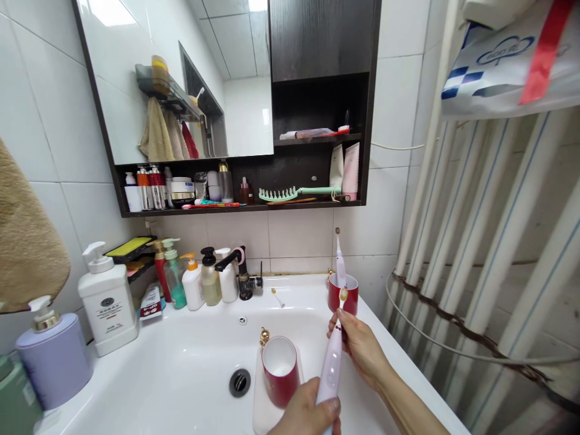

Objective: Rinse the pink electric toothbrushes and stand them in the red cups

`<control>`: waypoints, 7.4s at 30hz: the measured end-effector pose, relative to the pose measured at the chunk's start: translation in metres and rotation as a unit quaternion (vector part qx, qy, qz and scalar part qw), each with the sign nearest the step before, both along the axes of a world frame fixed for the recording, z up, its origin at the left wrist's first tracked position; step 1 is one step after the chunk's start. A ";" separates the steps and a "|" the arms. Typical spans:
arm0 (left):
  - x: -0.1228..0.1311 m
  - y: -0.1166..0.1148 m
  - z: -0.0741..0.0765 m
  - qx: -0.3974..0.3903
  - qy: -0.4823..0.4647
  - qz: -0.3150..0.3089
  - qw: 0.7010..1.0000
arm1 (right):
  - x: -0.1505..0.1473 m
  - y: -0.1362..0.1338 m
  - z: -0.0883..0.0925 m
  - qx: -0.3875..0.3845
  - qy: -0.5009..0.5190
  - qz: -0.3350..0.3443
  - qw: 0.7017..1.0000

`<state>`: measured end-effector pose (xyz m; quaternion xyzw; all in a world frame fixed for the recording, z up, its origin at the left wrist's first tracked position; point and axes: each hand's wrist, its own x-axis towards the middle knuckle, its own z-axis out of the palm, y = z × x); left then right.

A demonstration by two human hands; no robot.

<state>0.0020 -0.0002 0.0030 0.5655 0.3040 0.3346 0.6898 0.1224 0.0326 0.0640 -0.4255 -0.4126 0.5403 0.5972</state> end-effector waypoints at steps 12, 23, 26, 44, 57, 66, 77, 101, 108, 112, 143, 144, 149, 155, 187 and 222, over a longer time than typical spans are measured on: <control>-0.001 0.001 0.004 0.003 0.004 0.001 1.000 | -0.004 0.000 -0.005 0.003 -0.029 0.010 1.000; 0.000 0.001 0.001 0.006 0.037 0.000 0.999 | 0.007 0.004 0.005 0.011 0.008 -0.044 0.999; 0.000 0.000 0.001 0.007 0.061 0.014 0.998 | 0.006 0.002 0.005 0.006 0.008 -0.031 0.999; 0.001 0.002 -0.002 0.018 0.037 0.010 0.999 | 0.002 0.001 0.005 0.002 -0.006 -0.025 1.000; 0.000 0.001 0.003 0.022 0.066 0.014 0.997 | 0.001 0.000 0.002 0.005 -0.018 -0.011 1.000; 0.000 0.001 0.004 0.020 0.038 0.010 0.999 | 0.000 -0.001 0.001 0.016 -0.028 0.005 0.999; -0.001 0.001 0.006 0.017 0.013 0.009 1.000 | -0.005 -0.004 0.003 0.015 -0.049 0.025 0.998; 0.000 0.001 0.006 -0.006 -0.030 0.024 0.999 | -0.006 -0.005 0.002 0.020 -0.069 0.035 0.997; -0.001 0.001 0.009 0.005 -0.022 0.017 1.000 | -0.007 -0.006 0.005 0.018 -0.071 0.046 0.996; -0.001 0.001 0.009 0.009 -0.020 0.019 1.000 | -0.007 -0.006 0.006 0.016 -0.074 0.057 0.996; 0.000 0.002 0.005 0.011 -0.005 0.039 0.999 | -0.005 -0.005 0.006 0.024 -0.093 0.041 0.995; 0.000 0.002 0.004 0.011 -0.008 0.038 0.999 | -0.005 -0.005 0.006 0.024 -0.093 0.043 0.994; 0.000 0.003 0.004 0.016 -0.015 0.039 0.999 | -0.005 -0.006 0.006 0.022 -0.096 0.052 0.994; 0.000 0.002 0.007 0.018 -0.002 0.056 0.998 | -0.005 -0.004 0.001 0.017 -0.079 0.044 0.996; 0.000 0.002 0.006 0.027 0.038 0.053 0.997 | -0.003 -0.003 0.004 0.037 -0.057 0.002 0.998; -0.006 0.000 0.023 0.068 0.063 0.128 0.987 | -0.013 -0.011 0.005 0.072 -0.151 0.091 0.982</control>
